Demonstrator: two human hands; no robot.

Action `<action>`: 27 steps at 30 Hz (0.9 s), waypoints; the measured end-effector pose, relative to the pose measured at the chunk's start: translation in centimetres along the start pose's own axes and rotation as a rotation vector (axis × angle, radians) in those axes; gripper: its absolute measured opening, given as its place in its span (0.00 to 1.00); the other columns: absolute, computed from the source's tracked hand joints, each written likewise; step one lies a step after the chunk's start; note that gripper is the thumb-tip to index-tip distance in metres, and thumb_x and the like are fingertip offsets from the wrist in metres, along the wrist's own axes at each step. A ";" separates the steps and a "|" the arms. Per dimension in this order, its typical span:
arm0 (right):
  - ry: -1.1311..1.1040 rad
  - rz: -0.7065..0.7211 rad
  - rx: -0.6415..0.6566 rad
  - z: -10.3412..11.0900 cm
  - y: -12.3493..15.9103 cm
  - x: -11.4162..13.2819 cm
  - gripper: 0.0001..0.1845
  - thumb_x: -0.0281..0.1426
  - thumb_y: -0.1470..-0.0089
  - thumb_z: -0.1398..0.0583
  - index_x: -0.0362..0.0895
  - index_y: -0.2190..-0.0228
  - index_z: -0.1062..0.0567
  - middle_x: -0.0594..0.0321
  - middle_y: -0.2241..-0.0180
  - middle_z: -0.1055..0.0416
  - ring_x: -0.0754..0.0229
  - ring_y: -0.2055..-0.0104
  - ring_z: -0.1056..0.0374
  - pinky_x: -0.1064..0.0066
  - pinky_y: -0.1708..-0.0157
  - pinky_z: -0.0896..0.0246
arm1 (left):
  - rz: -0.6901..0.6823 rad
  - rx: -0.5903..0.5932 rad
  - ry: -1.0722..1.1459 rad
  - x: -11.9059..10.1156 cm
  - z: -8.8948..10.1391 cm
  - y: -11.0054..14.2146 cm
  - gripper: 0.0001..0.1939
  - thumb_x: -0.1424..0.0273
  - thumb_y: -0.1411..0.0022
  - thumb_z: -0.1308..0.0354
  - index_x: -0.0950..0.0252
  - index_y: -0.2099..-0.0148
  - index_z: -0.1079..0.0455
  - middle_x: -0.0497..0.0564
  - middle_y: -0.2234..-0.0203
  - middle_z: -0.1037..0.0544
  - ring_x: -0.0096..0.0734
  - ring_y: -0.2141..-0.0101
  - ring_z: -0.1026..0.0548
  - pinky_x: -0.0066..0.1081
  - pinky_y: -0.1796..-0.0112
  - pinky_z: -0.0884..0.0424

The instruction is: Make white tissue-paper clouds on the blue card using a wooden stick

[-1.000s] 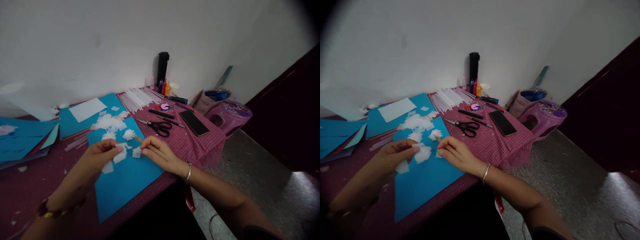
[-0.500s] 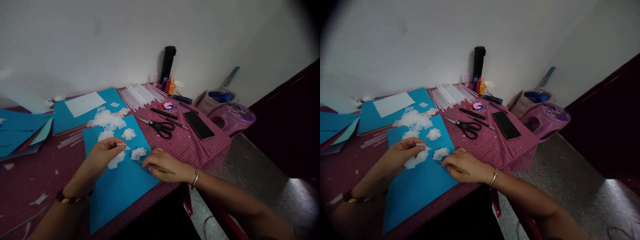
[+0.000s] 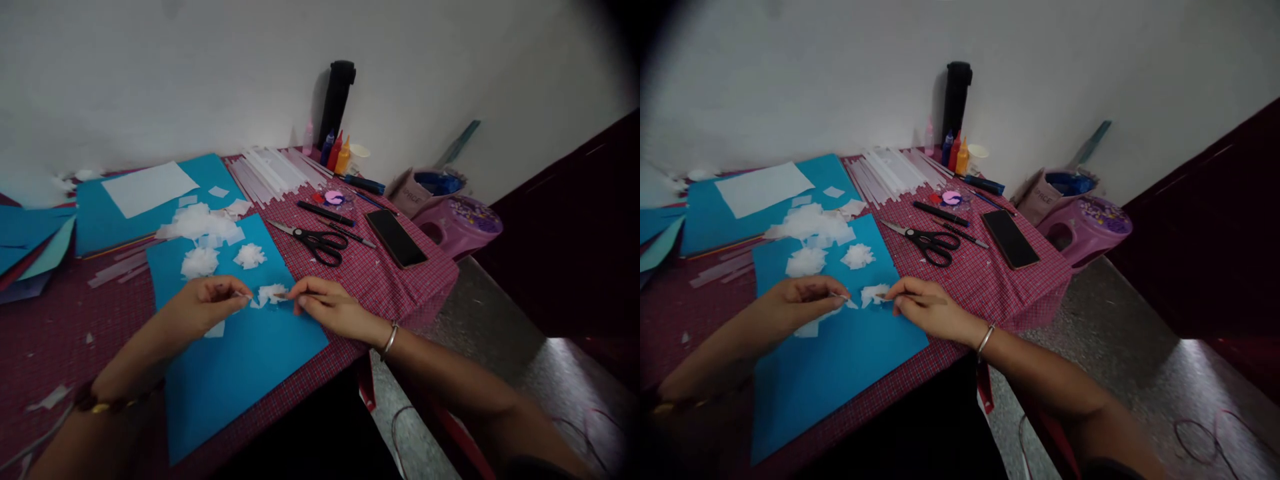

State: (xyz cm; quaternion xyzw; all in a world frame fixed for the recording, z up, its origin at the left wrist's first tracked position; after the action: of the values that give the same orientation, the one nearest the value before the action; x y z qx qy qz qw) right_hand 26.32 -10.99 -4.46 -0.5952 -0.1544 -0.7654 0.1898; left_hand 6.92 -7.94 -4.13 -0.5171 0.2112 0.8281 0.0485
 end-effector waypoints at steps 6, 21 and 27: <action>-0.165 -0.064 -0.046 0.7 -1.1 -0.2 0.06 0.25 0.44 0.46 0.41 0.66 0.28 0.67 0.74 0.29 0.66 0.71 0.33 0.74 0.68 0.38 | 0.004 0.098 0.064 -0.6 -1.7 0.6 0.17 0.60 0.53 0.36 0.59 0.60 0.26 0.48 0.74 0.24 0.30 0.73 0.30 0.27 0.73 0.34; -0.153 -0.070 -0.040 0.4 -1.1 0.0 0.08 0.24 0.45 0.46 0.42 0.66 0.27 0.68 0.75 0.31 0.66 0.72 0.33 0.73 0.69 0.38 | -0.013 -0.048 -0.343 -0.9 -2.4 -0.4 0.14 0.56 0.49 0.45 0.61 0.74 0.26 0.46 0.83 0.28 0.30 0.78 0.33 0.28 0.76 0.39; -0.131 -0.071 -0.044 0.4 -0.8 0.3 0.07 0.24 0.44 0.46 0.42 0.66 0.28 0.67 0.75 0.30 0.66 0.71 0.32 0.73 0.68 0.39 | -0.049 -0.078 -0.510 -0.9 -2.4 -0.4 0.14 0.58 0.47 0.47 0.60 0.73 0.26 0.47 0.79 0.24 0.35 0.75 0.29 0.30 0.74 0.37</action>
State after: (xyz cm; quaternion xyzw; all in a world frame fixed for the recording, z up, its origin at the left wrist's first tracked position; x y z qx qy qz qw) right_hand 26.27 -10.15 -4.12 -0.6422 -0.1707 -0.7342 0.1392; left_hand 9.43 -8.39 -4.31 -0.2980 0.1472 0.9378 0.1003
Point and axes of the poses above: each hand's wrist, its own y-axis away from the middle knuckle, its own z-axis out of the back of the hand, x = y × z, the point moved 7 cm from there along -y, towards the middle knuckle
